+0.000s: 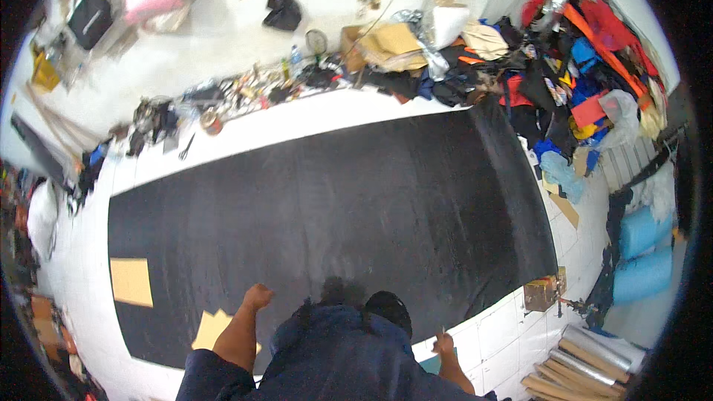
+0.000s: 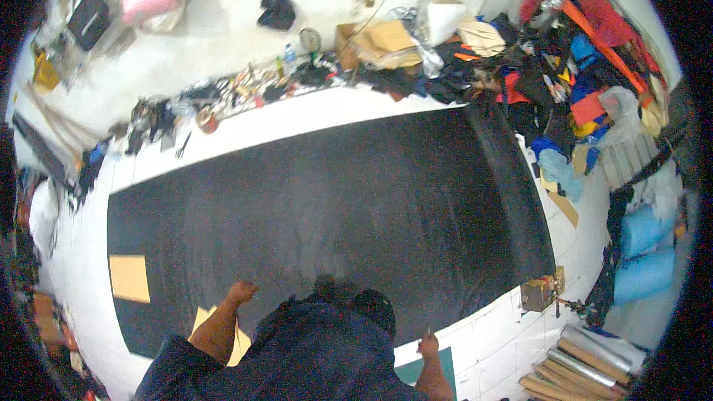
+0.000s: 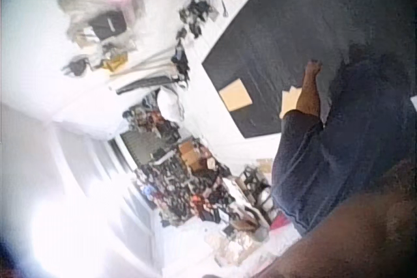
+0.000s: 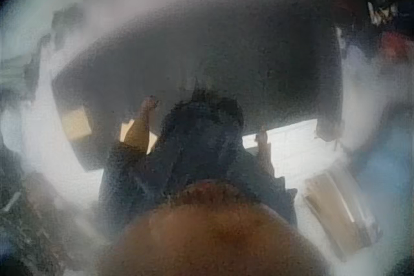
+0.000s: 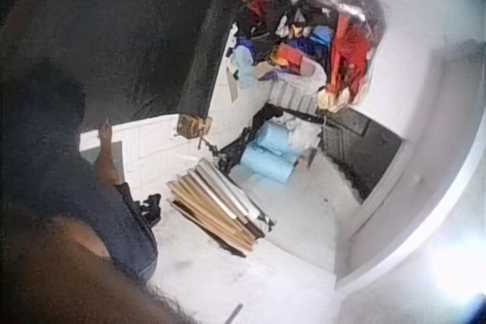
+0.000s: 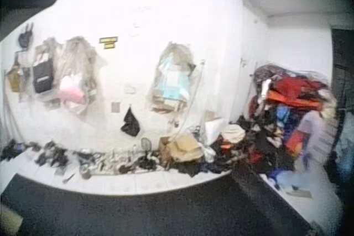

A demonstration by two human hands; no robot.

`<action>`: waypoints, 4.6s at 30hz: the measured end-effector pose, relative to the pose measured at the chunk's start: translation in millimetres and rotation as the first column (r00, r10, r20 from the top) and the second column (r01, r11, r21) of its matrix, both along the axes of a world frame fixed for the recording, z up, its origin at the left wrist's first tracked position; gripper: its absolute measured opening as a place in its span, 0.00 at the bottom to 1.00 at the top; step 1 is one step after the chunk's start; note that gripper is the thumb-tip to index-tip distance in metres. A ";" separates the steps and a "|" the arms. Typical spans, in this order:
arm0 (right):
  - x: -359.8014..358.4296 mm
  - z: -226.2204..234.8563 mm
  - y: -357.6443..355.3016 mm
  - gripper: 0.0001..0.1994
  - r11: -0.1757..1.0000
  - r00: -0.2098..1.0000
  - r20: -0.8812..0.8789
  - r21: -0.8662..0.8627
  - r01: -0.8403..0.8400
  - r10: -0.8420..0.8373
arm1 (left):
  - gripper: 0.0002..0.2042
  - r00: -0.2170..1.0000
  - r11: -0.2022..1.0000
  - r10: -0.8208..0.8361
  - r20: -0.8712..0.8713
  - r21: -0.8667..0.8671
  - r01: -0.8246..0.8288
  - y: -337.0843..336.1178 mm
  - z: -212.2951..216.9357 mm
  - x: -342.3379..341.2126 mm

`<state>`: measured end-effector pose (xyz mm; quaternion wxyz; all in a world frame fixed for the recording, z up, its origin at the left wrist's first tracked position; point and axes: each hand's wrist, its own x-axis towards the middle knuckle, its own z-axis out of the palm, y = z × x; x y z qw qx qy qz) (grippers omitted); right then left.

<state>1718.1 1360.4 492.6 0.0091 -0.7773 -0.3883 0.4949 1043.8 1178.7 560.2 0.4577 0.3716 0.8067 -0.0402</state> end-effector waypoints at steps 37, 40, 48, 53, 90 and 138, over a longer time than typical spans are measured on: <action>-417.5 47.5 798.7 0.13 0.749 0.764 -0.027 -0.173 -0.639 0.645 | 0.29 0.753 0.750 0.657 -0.043 0.139 -0.646 564.6 -10.7 -191.8; -392.9 -13.5 831.6 0.15 0.765 0.767 -0.024 -0.071 -0.641 0.641 | 0.27 0.650 0.615 0.750 0.122 0.231 -0.754 659.5 17.9 -275.1; -536.6 -25.7 970.0 0.16 0.691 0.695 0.098 0.078 -0.719 0.712 | 0.25 0.611 0.547 0.783 0.113 0.341 -0.764 789.3 34.8 -371.2; -662.6 -8.1 1118.0 0.17 0.422 0.419 0.113 -0.007 -0.906 0.901 | 0.25 0.534 0.529 0.845 0.029 0.097 -0.843 796.4 -40.4 -340.8; -1311.4 -33.0 1573.9 0.19 -0.153 0.337 0.828 0.443 -0.883 0.448 | 0.62 0.670 0.486 0.742 -0.016 -0.676 -0.554 1098.2 -94.5 -301.6; -1146.7 48.1 1391.6 0.13 0.249 0.358 0.053 0.622 -0.743 0.932 | 0.42 0.422 0.412 0.864 -0.275 -0.097 -0.906 1083.0 -86.6 -311.0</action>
